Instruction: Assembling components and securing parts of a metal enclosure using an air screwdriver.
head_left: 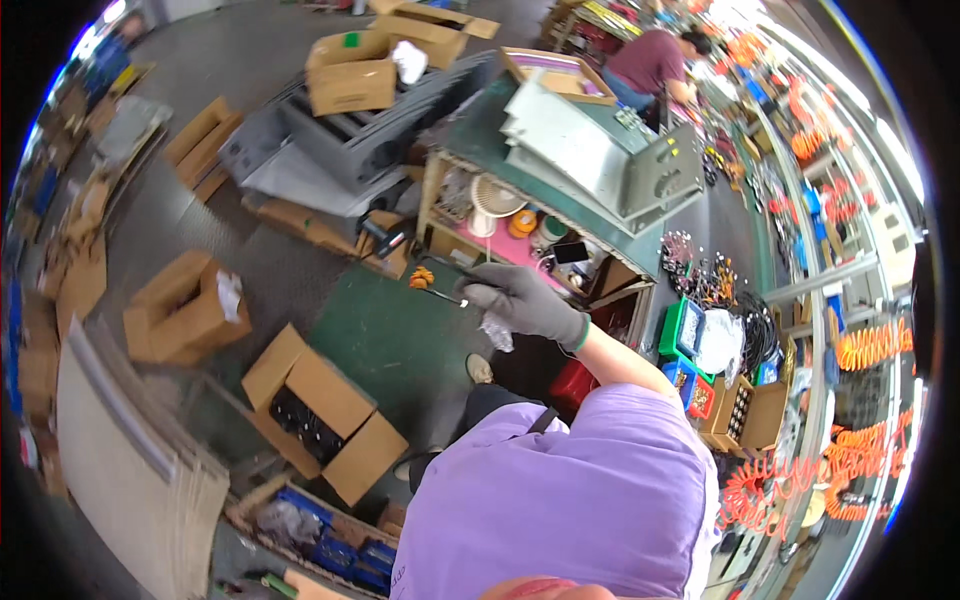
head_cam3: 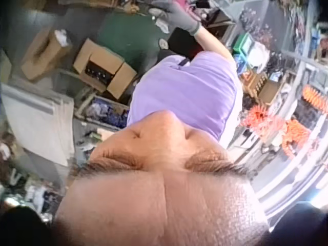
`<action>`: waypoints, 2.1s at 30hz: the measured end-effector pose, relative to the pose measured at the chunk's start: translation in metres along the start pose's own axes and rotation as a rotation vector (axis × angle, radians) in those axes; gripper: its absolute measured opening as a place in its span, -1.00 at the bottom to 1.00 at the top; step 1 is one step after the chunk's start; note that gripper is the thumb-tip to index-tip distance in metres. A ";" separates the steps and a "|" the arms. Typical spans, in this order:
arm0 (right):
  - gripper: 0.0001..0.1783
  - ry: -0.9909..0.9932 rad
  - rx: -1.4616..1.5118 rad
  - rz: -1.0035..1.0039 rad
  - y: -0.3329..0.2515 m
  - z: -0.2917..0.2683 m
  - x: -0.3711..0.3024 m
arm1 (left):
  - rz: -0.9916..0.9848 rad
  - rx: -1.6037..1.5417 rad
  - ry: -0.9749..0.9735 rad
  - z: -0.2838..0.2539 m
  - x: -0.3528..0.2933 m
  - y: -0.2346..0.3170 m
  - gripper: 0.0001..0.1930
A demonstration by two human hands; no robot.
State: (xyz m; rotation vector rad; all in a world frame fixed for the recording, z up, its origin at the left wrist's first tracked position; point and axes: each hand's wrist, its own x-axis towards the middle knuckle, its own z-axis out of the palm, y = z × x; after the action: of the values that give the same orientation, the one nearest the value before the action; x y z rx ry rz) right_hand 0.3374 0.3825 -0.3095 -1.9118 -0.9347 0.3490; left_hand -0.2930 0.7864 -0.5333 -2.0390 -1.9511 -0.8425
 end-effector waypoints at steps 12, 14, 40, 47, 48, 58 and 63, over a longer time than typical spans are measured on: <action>-0.71 0.635 -0.066 0.731 0.084 -0.392 -0.192 | -0.508 -0.863 -1.624 0.077 -0.231 0.506 -0.82; -0.72 0.846 -0.210 0.778 0.097 -0.429 -0.224 | -0.403 -0.885 -1.731 0.069 -0.253 0.568 -0.84; -0.60 1.617 -0.314 1.386 0.395 -0.385 -0.302 | 1.647 -0.657 -2.220 -0.028 -0.448 1.062 -0.80; -0.40 1.284 -0.285 1.572 0.455 -0.410 -0.332 | 2.009 -0.599 -2.347 -0.128 -0.563 1.054 -0.81; -0.43 1.326 -0.213 1.537 0.460 -0.413 -0.335 | 2.005 -0.613 -2.361 -0.143 -0.579 1.049 -0.81; -0.59 1.783 0.751 0.776 0.456 -0.433 -0.390 | 2.056 -0.906 -1.921 -0.220 -0.793 1.005 -0.72; -0.70 1.269 -0.347 1.627 0.435 -0.455 -0.390 | 2.036 -0.384 -1.724 -0.240 -0.856 1.002 -0.57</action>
State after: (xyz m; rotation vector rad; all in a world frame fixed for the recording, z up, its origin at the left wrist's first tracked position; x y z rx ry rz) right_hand 0.5436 -0.3024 -0.4991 -2.1771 1.5468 -0.2072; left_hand 0.6375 -0.1779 -0.5430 -3.1923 1.3079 1.3366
